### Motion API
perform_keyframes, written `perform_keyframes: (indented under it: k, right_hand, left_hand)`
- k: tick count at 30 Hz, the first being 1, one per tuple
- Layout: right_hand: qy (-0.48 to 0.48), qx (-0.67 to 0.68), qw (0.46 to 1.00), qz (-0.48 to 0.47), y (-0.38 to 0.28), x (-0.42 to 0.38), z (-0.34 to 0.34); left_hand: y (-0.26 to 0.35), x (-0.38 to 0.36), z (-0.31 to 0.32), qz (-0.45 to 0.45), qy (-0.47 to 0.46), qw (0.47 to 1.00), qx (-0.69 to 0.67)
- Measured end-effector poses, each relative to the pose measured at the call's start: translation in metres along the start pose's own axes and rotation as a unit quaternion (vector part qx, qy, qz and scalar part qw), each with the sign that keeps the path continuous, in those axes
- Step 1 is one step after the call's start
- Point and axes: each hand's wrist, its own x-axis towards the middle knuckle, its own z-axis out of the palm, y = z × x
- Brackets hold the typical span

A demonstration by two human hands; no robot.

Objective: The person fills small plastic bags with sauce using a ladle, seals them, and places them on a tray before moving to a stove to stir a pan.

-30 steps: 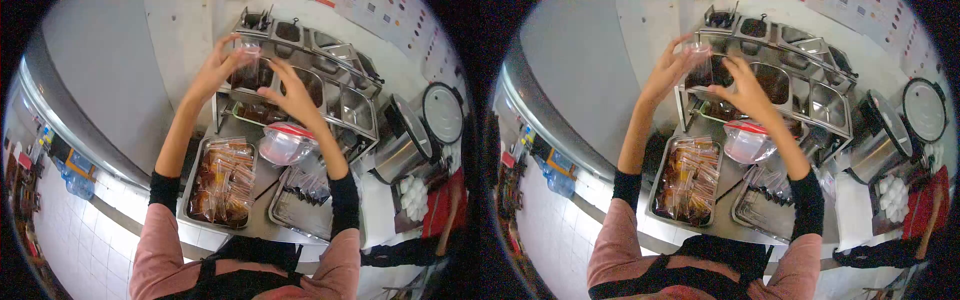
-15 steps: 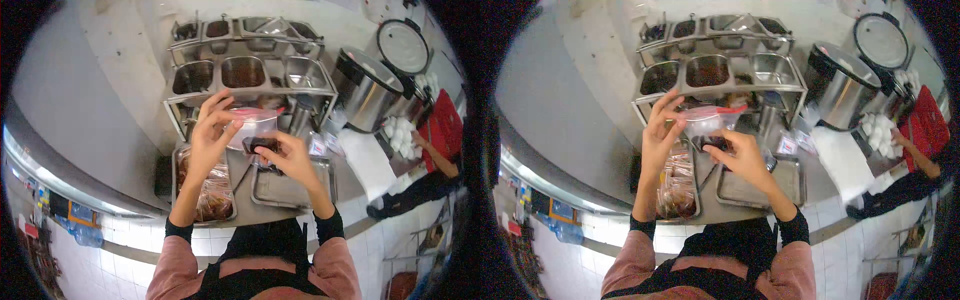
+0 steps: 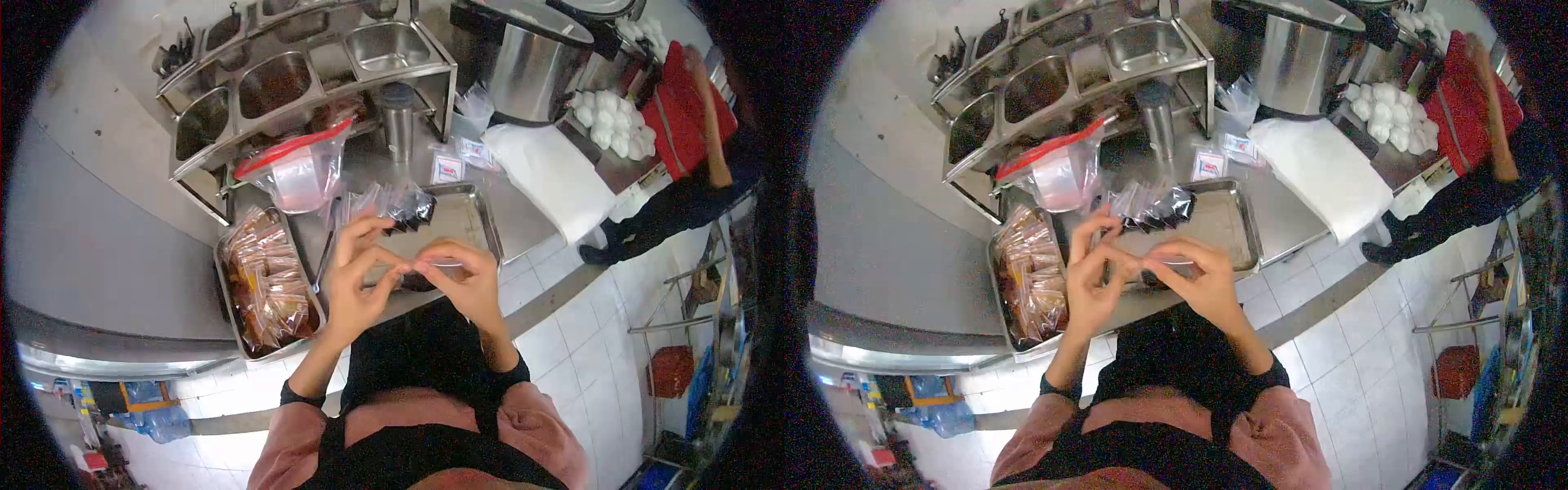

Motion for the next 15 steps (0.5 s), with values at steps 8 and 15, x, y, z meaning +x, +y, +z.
perform_keyframes:
  k: [8, 15]
  right_hand:
    - [0.073, -0.083, 0.994, 0.017, 0.021, -0.023, -0.045]
    - [0.116, -0.089, 0.988, 0.049, 0.049, -0.013, -0.067]
  left_hand:
    - [-0.025, 0.001, 0.033, -0.048, -0.063, 0.997, 0.014]
    - [-0.074, 0.032, 0.049, -0.051, -0.086, 0.994, 0.047]
